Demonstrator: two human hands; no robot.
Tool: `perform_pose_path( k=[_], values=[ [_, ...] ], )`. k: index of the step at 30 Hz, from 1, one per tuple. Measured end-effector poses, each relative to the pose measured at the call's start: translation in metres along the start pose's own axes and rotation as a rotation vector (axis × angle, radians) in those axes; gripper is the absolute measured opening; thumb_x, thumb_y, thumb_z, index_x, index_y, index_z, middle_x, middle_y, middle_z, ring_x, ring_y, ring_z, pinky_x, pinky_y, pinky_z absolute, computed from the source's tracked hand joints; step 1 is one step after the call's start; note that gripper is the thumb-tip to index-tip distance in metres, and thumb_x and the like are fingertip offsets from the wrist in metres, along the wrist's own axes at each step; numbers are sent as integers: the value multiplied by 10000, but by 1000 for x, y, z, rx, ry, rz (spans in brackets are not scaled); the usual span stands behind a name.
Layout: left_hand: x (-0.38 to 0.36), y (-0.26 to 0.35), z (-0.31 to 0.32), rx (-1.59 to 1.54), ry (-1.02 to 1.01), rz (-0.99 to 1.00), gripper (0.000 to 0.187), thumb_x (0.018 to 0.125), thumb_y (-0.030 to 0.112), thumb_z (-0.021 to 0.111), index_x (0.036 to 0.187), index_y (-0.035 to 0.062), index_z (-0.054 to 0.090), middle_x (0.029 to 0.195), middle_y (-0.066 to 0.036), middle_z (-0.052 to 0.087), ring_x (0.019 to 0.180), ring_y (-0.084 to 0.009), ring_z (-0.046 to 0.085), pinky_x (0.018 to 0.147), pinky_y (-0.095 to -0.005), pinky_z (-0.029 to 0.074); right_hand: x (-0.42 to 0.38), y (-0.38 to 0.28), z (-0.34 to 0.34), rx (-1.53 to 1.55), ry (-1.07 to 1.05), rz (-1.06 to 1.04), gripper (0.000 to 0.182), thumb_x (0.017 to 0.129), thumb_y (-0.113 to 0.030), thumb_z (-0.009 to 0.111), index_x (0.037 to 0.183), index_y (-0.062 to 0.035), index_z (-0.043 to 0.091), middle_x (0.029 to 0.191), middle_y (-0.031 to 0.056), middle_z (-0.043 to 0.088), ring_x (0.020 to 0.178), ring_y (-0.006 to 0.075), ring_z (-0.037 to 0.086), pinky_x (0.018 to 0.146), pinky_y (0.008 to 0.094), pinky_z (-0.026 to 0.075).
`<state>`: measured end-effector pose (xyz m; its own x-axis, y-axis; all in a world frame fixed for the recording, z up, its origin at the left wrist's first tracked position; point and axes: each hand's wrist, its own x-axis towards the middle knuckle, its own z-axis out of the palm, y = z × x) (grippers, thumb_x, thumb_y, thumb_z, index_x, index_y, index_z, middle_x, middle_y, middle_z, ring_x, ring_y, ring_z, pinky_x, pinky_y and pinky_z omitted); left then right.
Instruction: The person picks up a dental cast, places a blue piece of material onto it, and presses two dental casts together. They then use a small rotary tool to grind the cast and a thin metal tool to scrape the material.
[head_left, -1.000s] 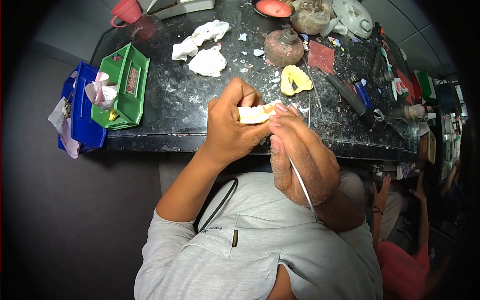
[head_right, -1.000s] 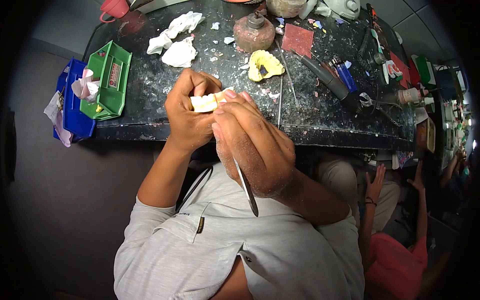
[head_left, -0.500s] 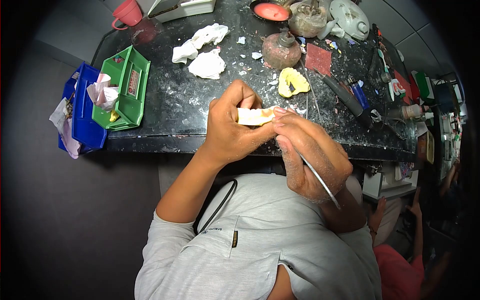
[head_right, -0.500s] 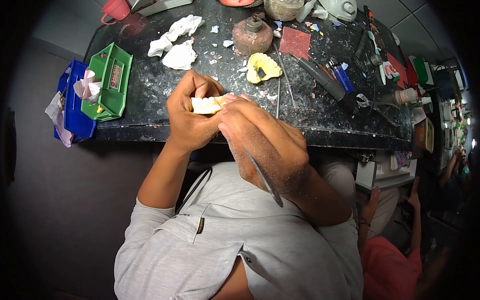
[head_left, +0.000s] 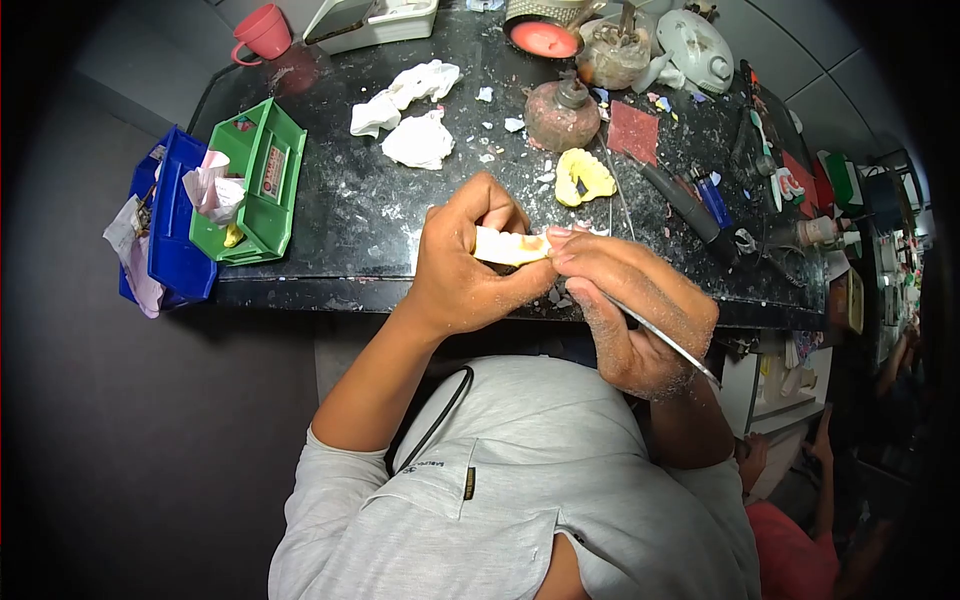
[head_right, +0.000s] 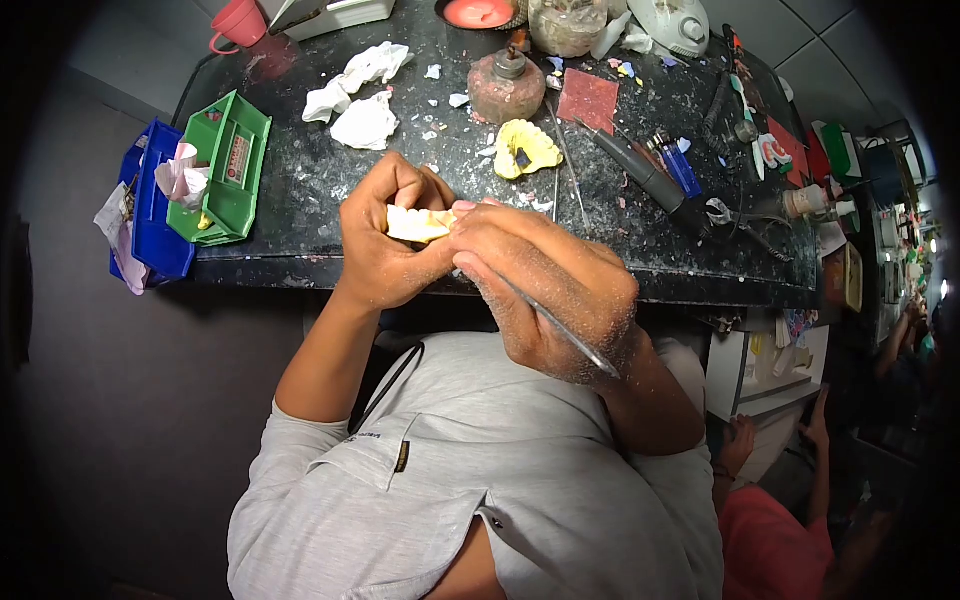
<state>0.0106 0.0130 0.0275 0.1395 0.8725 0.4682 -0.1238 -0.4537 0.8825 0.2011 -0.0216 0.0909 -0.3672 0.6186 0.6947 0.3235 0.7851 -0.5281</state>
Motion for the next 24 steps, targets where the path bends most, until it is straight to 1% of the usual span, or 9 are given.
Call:
perform_pose_path(
  k=[4,8,10,11,13,18,20,24],
  values=[
    [0,1,0,-22,-33,-2,474,734,82,870,805,113,402,699,35,438,662,-53,446,586,-243,419,2,0,-3,53,-17,41,109,908,7,725,1000,65,727,991,199,751,957,299,766,808,350,628],
    [1,6,0,-77,-55,-22,468,742,82,864,805,118,401,716,28,459,672,-50,456,596,-235,416,4,3,-7,116,-22,60,99,921,3,715,991,72,732,992,202,753,971,287,765,821,345,621],
    [1,5,0,-117,-75,-28,477,738,85,867,804,120,396,718,25,467,681,-48,470,606,-235,422,4,3,-7,198,-18,118,97,937,-12,706,987,66,736,989,206,753,965,278,764,831,340,615],
    [0,4,-1,-141,-84,-40,487,735,88,870,807,123,389,724,13,495,693,-49,491,615,-235,427,4,3,-8,198,-17,113,97,937,-12,706,987,66,736,989,206,753,965,278,764,831,340,615],
    [1,6,-2,-142,-104,-32,494,736,86,873,811,124,386,729,6,509,697,-50,498,616,-235,429,6,2,-11,260,-48,185,105,954,-40,700,985,52,739,985,211,751,946,271,762,834,334,608],
    [2,11,-2,-178,-138,-47,520,738,82,892,823,127,381,742,-11,544,701,-50,512,621,-232,434,7,6,-11,342,-47,176,118,970,-56,687,1003,46,736,999,196,757,936,250,758,843,334,600],
    [2,14,-3,-208,-162,-88,502,741,32,872,835,124,387,723,13,463,711,-98,489,695,-278,446,7,7,-12,366,-52,189,122,972,-56,684,1010,49,733,1004,189,760,942,248,756,849,338,598],
    [1,15,-3,-213,-172,-94,504,736,21,868,833,126,385,723,15,460,710,-101,491,688,-276,433,6,12,-14,367,-59,163,148,987,-83,673,1022,51,726,1003,186,760,955,258,753,864,354,596]
  ],
)
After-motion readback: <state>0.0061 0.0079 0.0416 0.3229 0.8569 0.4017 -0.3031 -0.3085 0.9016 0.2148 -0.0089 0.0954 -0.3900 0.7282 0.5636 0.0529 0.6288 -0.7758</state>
